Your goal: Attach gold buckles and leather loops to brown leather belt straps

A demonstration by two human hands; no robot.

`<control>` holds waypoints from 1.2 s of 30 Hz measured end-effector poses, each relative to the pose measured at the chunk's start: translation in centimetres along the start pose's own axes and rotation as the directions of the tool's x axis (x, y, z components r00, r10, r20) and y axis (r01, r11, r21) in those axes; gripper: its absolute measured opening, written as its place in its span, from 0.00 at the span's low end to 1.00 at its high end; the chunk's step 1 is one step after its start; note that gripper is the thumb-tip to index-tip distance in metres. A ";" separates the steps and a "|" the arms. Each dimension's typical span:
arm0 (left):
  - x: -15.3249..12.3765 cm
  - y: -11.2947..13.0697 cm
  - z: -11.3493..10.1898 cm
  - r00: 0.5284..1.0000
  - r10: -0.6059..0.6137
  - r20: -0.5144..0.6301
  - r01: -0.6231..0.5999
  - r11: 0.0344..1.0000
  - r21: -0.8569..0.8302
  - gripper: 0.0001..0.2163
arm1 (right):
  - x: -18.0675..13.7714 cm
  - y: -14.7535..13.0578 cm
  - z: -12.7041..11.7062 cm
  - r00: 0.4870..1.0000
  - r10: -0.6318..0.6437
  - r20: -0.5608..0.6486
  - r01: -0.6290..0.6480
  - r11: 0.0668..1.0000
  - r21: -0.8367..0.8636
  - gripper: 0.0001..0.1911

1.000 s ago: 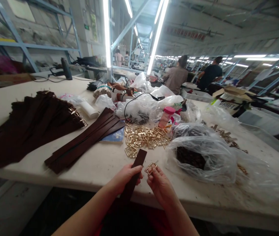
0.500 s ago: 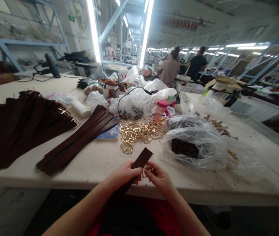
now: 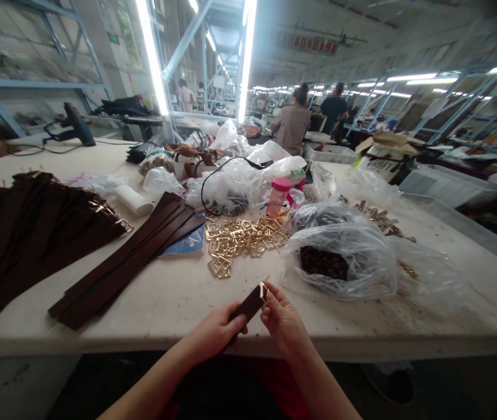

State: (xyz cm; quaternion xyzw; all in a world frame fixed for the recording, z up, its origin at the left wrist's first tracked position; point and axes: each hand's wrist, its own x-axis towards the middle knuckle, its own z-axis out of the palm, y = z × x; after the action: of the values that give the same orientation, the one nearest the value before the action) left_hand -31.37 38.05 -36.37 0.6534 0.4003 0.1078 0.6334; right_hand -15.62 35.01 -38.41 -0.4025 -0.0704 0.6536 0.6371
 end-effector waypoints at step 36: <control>0.5 -1.0 0.4 0.993 -0.025 0.119 0.070 0.916 -0.395 0.16 | -2.2 2.8 -1.0 0.993 -0.055 0.105 0.093 0.911 -0.403 0.16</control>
State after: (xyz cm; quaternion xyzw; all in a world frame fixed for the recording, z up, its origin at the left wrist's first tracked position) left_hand -31.13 37.94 -37.57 0.5059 0.3498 0.1352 0.7768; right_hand -17.48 32.20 -39.79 -0.4929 -0.2490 0.6179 0.5597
